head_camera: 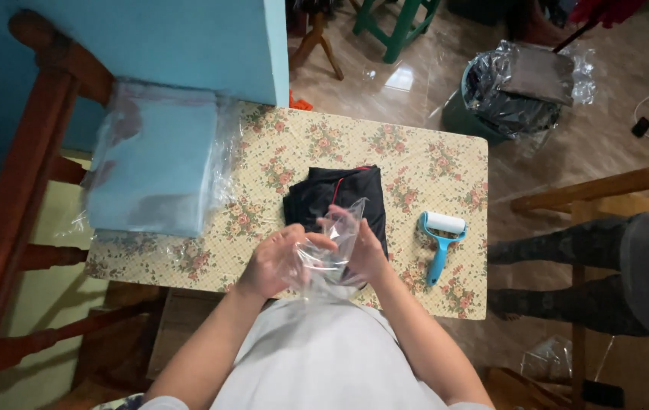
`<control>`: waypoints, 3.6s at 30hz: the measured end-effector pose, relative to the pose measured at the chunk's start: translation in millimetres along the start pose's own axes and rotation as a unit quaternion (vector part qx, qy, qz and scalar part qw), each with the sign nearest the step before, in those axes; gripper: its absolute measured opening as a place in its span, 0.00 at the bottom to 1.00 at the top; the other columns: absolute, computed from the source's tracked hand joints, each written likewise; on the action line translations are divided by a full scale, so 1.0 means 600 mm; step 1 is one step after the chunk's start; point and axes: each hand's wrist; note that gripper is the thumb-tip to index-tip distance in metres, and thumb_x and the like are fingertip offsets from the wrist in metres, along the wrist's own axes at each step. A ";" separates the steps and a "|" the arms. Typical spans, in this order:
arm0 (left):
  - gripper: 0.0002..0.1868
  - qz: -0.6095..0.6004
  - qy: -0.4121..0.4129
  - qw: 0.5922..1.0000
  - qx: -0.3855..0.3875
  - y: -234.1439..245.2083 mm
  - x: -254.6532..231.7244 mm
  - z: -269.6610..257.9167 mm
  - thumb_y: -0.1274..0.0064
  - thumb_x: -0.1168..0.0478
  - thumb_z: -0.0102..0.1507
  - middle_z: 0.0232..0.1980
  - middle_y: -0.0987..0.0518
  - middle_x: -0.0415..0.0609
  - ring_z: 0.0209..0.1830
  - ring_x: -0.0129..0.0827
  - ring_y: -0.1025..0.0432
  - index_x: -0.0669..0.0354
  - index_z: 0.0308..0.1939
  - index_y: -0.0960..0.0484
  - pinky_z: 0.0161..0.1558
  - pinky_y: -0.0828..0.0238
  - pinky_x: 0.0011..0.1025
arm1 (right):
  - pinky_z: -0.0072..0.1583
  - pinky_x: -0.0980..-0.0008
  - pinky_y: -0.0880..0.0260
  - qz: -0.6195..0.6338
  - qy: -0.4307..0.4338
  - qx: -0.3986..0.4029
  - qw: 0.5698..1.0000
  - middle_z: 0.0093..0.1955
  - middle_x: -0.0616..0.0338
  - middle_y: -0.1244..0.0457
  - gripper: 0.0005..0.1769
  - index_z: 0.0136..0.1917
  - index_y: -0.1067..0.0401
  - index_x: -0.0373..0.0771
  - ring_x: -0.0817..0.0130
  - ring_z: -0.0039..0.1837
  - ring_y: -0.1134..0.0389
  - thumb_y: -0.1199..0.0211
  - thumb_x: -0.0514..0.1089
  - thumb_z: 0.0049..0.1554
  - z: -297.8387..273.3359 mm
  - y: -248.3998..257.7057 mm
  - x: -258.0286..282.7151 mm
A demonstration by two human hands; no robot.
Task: Lint rolling, folding, and packing a pair of black pants into a plastic shipping bag
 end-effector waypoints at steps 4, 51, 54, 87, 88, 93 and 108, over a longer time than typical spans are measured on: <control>0.15 -0.008 -0.006 0.999 -0.036 -0.009 -0.028 -0.004 0.57 0.55 0.70 0.54 0.20 0.78 0.19 0.40 0.22 0.57 0.31 0.35 0.22 0.26 0.26 | 0.52 0.63 0.22 -0.073 -0.009 -0.052 0.996 0.67 0.41 0.34 0.47 0.82 0.51 0.44 0.66 0.52 0.26 0.41 0.65 0.59 0.005 -0.026 0.047; 0.08 0.720 -0.195 0.644 -0.171 -0.010 -0.033 0.057 0.47 0.59 0.63 0.26 0.17 0.44 0.27 0.37 0.21 0.47 0.37 0.11 0.30 0.24 0.29 | 0.42 0.68 0.29 -0.688 0.237 -0.221 0.650 0.41 0.57 0.30 0.07 0.50 0.19 0.41 0.61 0.39 0.29 0.34 0.35 0.59 -0.044 -0.144 0.145; 0.30 0.772 -0.165 0.573 -0.220 -0.069 -0.049 0.041 0.46 0.67 0.58 0.58 0.26 0.75 0.50 0.71 0.26 0.71 0.64 0.31 0.47 0.26 0.61 | 0.46 0.63 0.27 -0.770 0.293 -0.162 0.543 0.45 0.63 0.31 0.15 0.52 0.19 0.47 0.58 0.44 0.29 0.35 0.31 0.54 -0.038 -0.136 0.137; 0.07 0.711 -0.130 0.659 -0.206 0.054 -0.091 0.038 0.42 0.53 0.66 0.35 0.16 0.46 0.38 0.42 0.20 0.47 0.38 0.12 0.40 0.24 0.35 | 0.70 0.45 0.46 -0.801 0.269 -0.002 0.534 0.63 0.60 0.36 0.09 0.41 0.25 0.50 0.44 0.77 0.45 0.30 0.38 0.50 -0.053 -0.171 0.138; 0.07 0.711 -0.130 0.660 -0.205 0.049 -0.110 0.040 0.42 0.53 0.66 0.35 0.16 0.46 0.38 0.42 0.20 0.47 0.38 0.12 0.40 0.24 0.35 | 0.70 0.45 0.46 -0.802 0.269 -0.002 0.534 0.63 0.60 0.36 0.09 0.41 0.25 0.50 0.44 0.77 0.45 0.30 0.38 0.50 -0.055 -0.163 0.144; 0.09 0.749 -0.360 0.513 -0.215 0.021 -0.177 0.045 0.44 0.60 0.72 0.32 0.20 0.40 0.28 0.35 0.25 0.50 0.37 0.14 0.31 0.29 0.27 | 0.66 0.43 0.35 -0.675 0.227 -0.241 0.659 0.69 0.42 0.45 0.35 0.75 0.41 0.39 0.39 0.72 0.41 0.33 0.35 0.57 -0.053 -0.063 0.133; 0.13 0.838 -0.221 0.485 -0.120 0.200 -0.031 0.100 0.47 0.55 0.69 0.42 0.21 0.54 0.40 0.55 0.23 0.59 0.37 0.16 0.41 0.24 0.46 | 0.68 0.48 0.33 -0.629 -0.175 -0.410 0.637 0.65 0.49 0.34 0.53 0.74 0.38 0.48 0.52 0.68 0.32 0.17 0.55 0.40 -0.013 0.283 0.025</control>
Point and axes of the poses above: each hand's wrist, its own z-axis towards the middle knuckle, its own y-axis out of the back of the hand, x = y × z
